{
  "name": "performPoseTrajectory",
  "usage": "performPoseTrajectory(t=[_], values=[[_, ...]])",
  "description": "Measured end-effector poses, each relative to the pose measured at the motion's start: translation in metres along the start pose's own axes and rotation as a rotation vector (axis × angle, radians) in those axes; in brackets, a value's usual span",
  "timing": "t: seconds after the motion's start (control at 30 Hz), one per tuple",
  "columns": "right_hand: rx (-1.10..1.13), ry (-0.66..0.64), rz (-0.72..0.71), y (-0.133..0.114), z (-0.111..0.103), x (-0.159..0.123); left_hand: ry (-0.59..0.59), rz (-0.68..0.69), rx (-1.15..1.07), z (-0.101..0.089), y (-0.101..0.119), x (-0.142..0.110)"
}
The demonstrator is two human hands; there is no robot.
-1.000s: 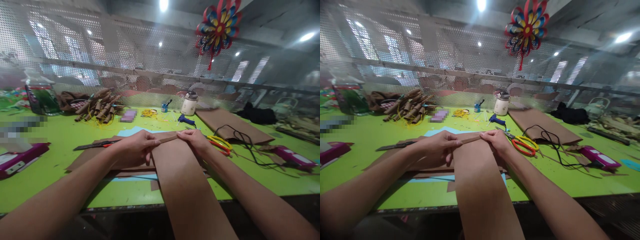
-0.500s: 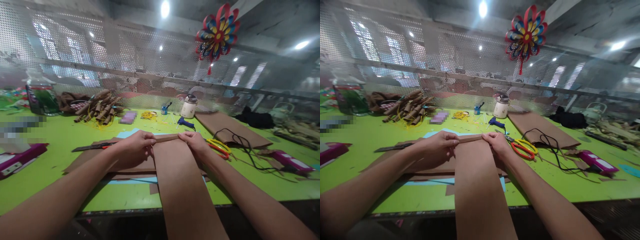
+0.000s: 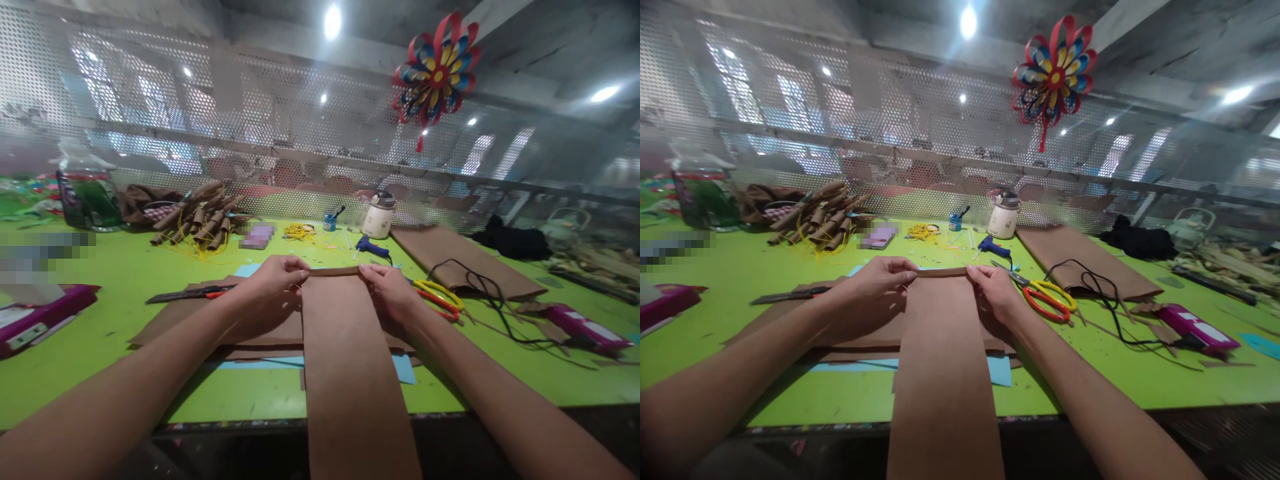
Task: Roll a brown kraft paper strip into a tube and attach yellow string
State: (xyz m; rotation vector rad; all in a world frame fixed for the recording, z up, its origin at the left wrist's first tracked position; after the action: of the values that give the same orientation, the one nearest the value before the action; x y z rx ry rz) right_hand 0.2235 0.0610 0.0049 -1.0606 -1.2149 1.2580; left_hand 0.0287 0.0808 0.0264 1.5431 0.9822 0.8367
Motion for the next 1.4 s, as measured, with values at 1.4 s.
performPoseTrajectory(t=[1.4], values=[[0.199, -0.085, -0.105, -0.018, 0.012, -0.005, -0.204, 0.085, -0.338, 0.023, -0.001, -0.003]])
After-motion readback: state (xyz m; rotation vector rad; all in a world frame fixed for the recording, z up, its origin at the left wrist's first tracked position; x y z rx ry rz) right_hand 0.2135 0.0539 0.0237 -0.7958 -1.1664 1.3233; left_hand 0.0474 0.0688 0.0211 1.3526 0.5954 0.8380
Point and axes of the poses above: each hand's wrist, its own x-axis towards the middle knuckle, its own z-axis out of the palm, y = z × x, the point moved 8 cm from there along x, towards the middle knuckle, and after that the axes turned 2 degrees about x, right-handed, at the moved point
